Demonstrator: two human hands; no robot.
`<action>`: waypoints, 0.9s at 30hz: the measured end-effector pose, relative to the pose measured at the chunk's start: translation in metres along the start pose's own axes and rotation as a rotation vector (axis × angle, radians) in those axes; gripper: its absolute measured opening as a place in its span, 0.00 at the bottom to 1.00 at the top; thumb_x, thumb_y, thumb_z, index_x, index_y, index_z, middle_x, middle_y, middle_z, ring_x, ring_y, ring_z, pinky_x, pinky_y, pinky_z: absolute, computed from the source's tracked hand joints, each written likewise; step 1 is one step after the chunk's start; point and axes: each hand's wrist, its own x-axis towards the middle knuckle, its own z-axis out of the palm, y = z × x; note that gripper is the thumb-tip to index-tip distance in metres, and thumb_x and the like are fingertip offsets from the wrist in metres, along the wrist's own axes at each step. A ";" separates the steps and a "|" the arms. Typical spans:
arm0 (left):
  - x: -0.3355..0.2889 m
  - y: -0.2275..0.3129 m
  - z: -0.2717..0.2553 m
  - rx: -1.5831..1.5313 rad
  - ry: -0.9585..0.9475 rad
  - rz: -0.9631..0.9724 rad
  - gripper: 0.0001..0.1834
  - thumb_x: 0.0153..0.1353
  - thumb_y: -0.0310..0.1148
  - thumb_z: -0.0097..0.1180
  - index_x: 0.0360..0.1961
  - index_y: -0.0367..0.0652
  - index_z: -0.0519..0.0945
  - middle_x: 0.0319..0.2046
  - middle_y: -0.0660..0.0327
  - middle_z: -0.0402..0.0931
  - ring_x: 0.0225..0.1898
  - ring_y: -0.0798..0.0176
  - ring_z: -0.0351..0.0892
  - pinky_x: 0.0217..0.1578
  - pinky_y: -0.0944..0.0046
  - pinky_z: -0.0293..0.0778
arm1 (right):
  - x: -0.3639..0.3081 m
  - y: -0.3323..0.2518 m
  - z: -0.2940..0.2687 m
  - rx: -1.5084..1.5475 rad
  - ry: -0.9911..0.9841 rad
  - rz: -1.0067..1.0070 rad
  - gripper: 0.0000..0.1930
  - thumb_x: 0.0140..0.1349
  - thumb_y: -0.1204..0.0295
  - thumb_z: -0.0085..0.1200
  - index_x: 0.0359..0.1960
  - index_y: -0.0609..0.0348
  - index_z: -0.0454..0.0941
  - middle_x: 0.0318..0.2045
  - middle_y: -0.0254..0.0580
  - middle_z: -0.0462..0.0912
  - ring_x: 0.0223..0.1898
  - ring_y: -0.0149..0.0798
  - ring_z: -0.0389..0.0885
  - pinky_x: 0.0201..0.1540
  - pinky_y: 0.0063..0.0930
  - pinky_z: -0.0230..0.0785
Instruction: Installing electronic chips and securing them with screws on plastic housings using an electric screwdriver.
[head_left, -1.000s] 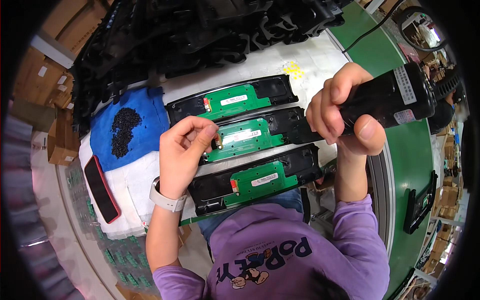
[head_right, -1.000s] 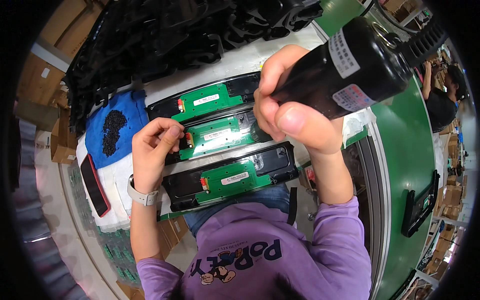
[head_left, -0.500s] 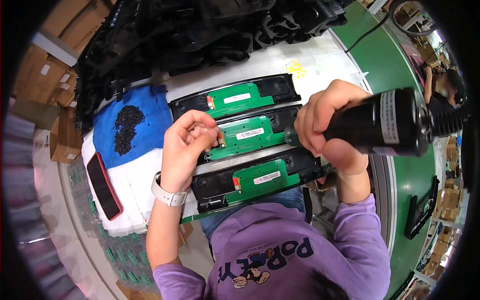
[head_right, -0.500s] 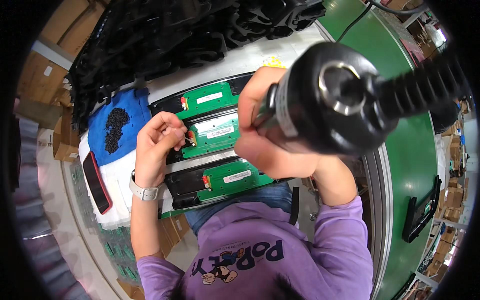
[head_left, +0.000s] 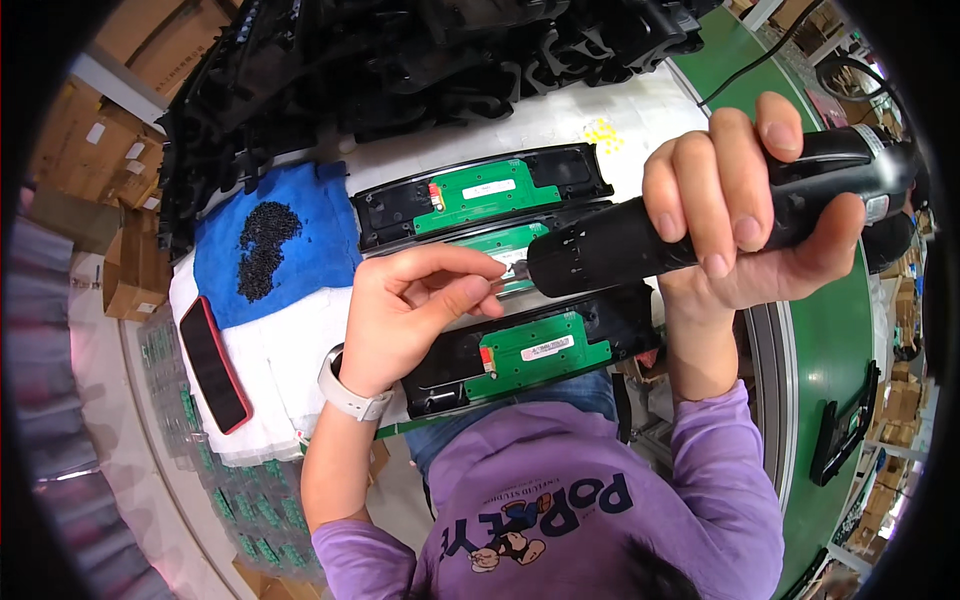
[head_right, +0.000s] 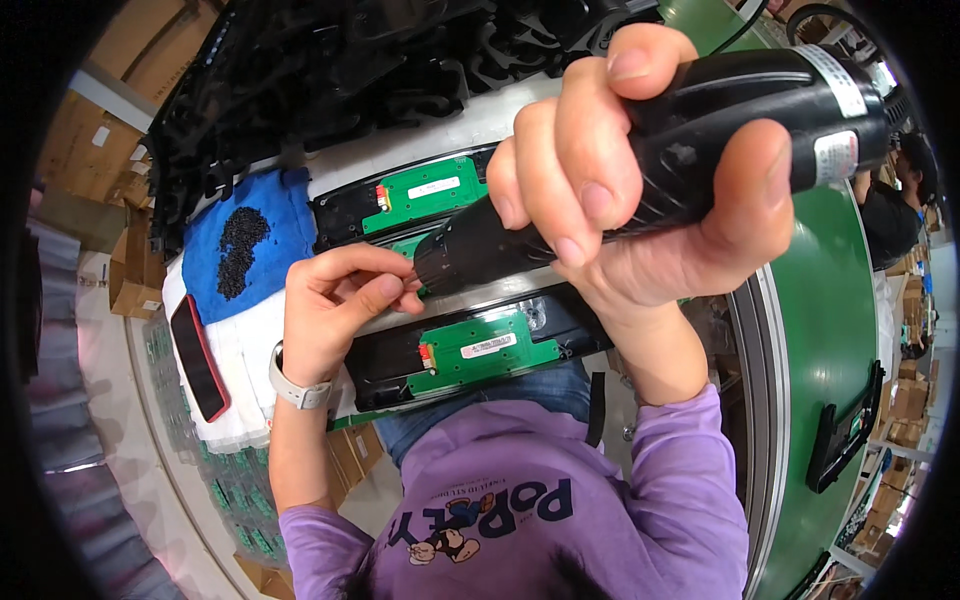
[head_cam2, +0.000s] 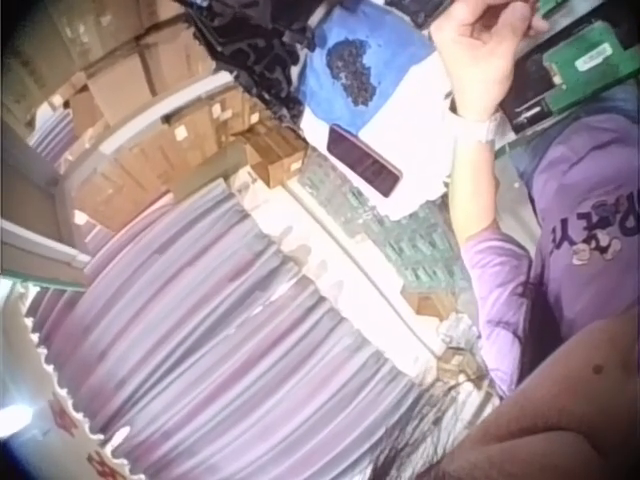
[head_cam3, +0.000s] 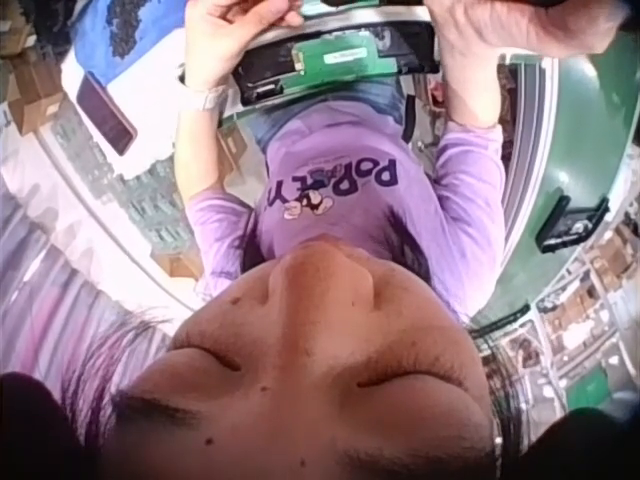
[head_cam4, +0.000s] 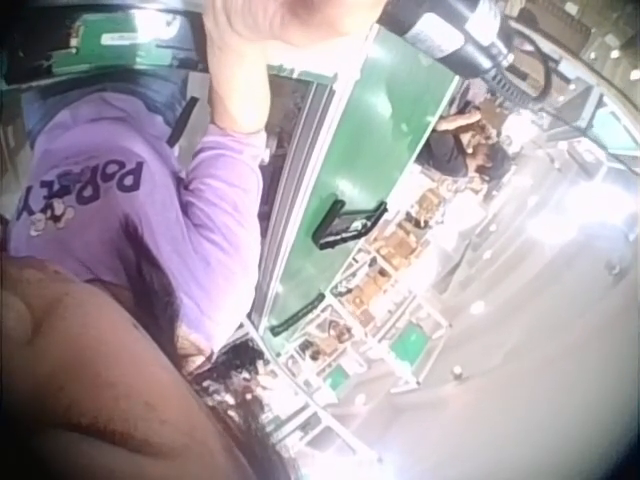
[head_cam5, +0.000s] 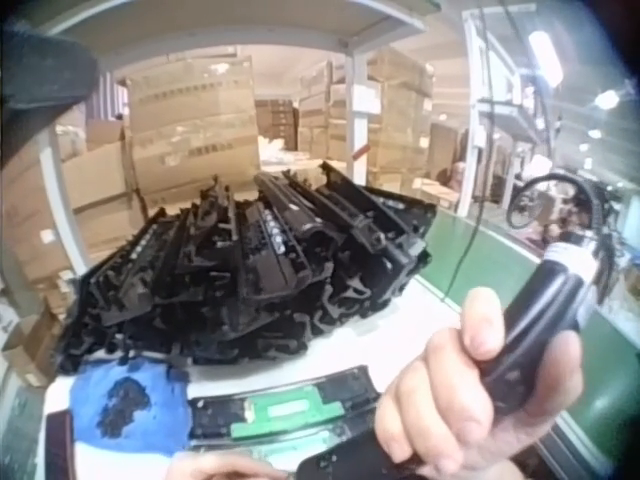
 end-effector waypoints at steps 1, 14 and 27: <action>-0.001 0.001 -0.001 -0.012 -0.010 -0.029 0.07 0.54 0.19 0.53 0.36 0.31 0.78 0.30 0.55 0.78 0.30 0.66 0.79 0.34 0.70 0.76 | -0.001 0.002 0.000 0.000 0.005 0.012 0.22 0.56 0.54 0.51 0.42 0.58 0.65 0.20 0.30 0.70 0.18 0.27 0.70 0.28 0.25 0.62; 0.000 0.000 -0.010 -0.089 -0.035 -0.052 0.07 0.51 0.16 0.54 0.34 0.28 0.77 0.30 0.53 0.78 0.31 0.64 0.80 0.33 0.70 0.77 | -0.006 0.011 0.006 -0.019 0.040 0.009 0.23 0.57 0.53 0.48 0.44 0.60 0.66 0.21 0.30 0.68 0.17 0.26 0.66 0.31 0.27 0.61; -0.001 0.002 0.000 -0.084 -0.065 -0.111 0.09 0.50 0.15 0.54 0.36 0.29 0.76 0.30 0.52 0.78 0.31 0.61 0.80 0.34 0.68 0.77 | -0.012 0.001 0.011 0.040 0.327 0.018 0.21 0.59 0.55 0.44 0.41 0.62 0.67 0.19 0.30 0.66 0.17 0.26 0.63 0.29 0.26 0.58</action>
